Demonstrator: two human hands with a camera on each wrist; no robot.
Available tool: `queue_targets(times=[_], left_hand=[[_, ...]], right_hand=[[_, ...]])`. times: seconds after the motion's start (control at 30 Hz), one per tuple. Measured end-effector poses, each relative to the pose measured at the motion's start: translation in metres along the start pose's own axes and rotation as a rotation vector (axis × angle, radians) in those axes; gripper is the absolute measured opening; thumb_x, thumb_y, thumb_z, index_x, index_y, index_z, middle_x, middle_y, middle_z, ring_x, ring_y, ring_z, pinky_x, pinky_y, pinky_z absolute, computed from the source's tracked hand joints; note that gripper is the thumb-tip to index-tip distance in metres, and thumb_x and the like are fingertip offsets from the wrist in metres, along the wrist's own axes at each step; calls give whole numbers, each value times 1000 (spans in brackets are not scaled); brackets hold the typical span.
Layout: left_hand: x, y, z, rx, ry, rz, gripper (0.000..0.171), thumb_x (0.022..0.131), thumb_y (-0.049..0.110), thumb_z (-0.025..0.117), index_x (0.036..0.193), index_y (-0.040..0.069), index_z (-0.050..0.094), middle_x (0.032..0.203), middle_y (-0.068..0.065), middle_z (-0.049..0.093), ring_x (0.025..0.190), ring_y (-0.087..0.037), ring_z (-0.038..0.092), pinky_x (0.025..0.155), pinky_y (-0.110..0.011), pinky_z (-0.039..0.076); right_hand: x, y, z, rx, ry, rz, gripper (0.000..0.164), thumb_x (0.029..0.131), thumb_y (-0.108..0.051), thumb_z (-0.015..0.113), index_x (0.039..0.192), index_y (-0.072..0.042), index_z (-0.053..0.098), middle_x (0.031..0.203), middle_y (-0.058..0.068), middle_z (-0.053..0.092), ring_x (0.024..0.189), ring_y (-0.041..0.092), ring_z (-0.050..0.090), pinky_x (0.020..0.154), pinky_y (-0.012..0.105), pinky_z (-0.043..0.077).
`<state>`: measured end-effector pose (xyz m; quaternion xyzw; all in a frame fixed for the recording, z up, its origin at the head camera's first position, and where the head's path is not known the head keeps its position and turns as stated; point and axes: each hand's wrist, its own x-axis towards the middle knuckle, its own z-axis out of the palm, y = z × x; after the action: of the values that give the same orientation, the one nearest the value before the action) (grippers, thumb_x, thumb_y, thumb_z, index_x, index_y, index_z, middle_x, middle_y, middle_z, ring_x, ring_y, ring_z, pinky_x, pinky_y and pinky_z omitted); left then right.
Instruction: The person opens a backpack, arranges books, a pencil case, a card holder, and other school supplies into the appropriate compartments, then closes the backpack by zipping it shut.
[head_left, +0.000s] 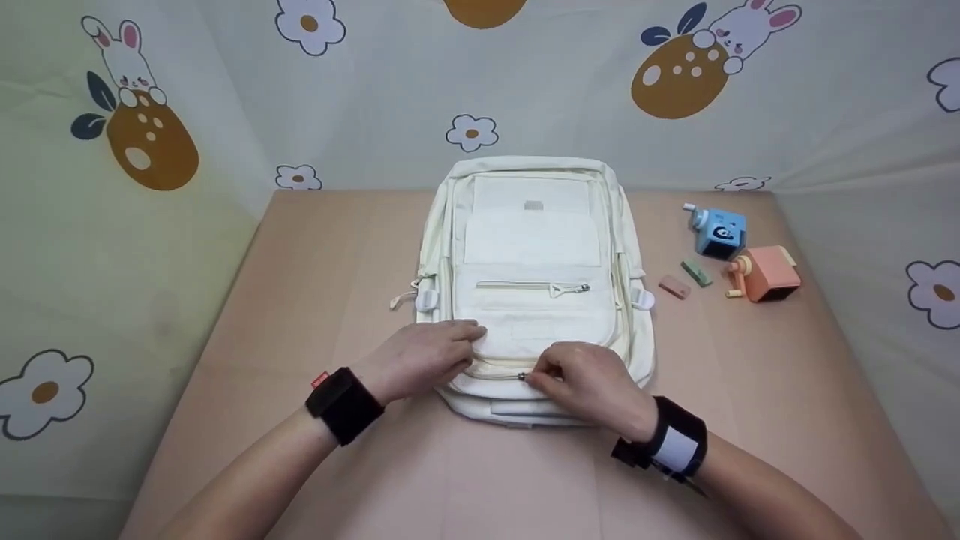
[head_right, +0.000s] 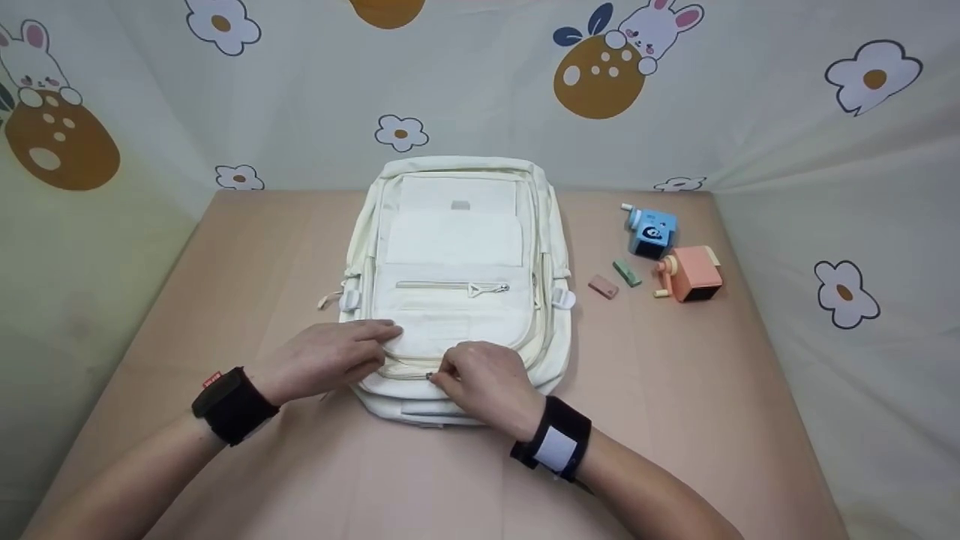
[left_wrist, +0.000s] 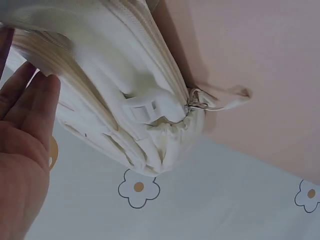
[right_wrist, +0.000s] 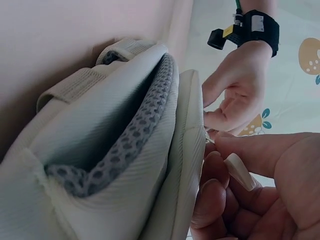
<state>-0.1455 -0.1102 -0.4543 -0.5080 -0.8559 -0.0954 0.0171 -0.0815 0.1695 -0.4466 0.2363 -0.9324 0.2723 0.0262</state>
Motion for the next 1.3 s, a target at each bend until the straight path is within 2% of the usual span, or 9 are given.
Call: queue_targets(times=[0.1,0.27,0.43,0.5,0.73,0.97,1.1,1.23,1.3], left_hand=[[-1,-2,2,-9,-10,25,18,97,18,67,111,10,75,143,-9,60,133,-26,56,105,-38,48],[-2,-5,4,12,-2,55,14,98,21,69,108,13,75,144,-8,60,134,-25,55,107,-38,46],[-2,-5,6,15,8,22,25,103,21,63,124,11,72,144,-5,60,134,-22,55,108,-36,45],[-1,-5,6,12,10,11,27,103,21,63,126,10,71,143,-4,60,134,-21,55,107,-36,46],[0,-6,7,26,36,29,21,102,20,65,118,10,74,140,-4,63,131,-20,57,103,-34,49],[1,-4,7,-10,10,-3,24,103,21,64,122,10,74,141,-4,62,133,-20,56,104,-35,48],[0,-3,7,-33,10,-8,22,103,20,63,118,10,74,143,-5,61,134,-21,55,106,-36,47],[-3,-4,7,-53,23,-12,17,102,19,64,114,11,75,143,-6,60,135,-22,54,107,-37,46],[-3,-4,8,-57,34,-10,16,102,18,64,112,12,75,143,-6,61,134,-22,54,107,-37,46]], right_hand=[[0,1,0,16,-5,8,11,90,-29,79,83,-22,74,72,-18,61,62,0,53,58,26,45],[0,2,-2,43,-9,28,12,91,-31,78,83,-23,73,72,-19,60,62,0,53,59,26,45],[1,0,-4,80,-46,54,9,90,-29,78,84,-24,76,70,-21,60,61,-1,53,59,26,45],[2,-2,-4,93,-59,49,7,90,-28,79,85,-24,78,70,-21,63,63,-1,55,60,26,46],[12,-16,6,68,-65,-21,6,89,-26,80,87,-21,81,79,-14,72,68,1,62,63,28,49],[22,-25,13,-13,-51,-125,11,89,-30,79,83,-22,80,74,-14,70,64,1,60,57,26,48],[21,-15,6,-32,-12,-167,15,93,-32,76,82,-21,78,73,-15,62,64,3,54,57,26,45],[17,1,-3,-46,24,-180,8,93,-24,76,95,-17,78,84,-11,64,75,6,55,67,29,47],[14,7,-3,-53,11,-191,11,92,-23,77,100,-16,79,88,-9,66,79,7,55,70,30,48]])
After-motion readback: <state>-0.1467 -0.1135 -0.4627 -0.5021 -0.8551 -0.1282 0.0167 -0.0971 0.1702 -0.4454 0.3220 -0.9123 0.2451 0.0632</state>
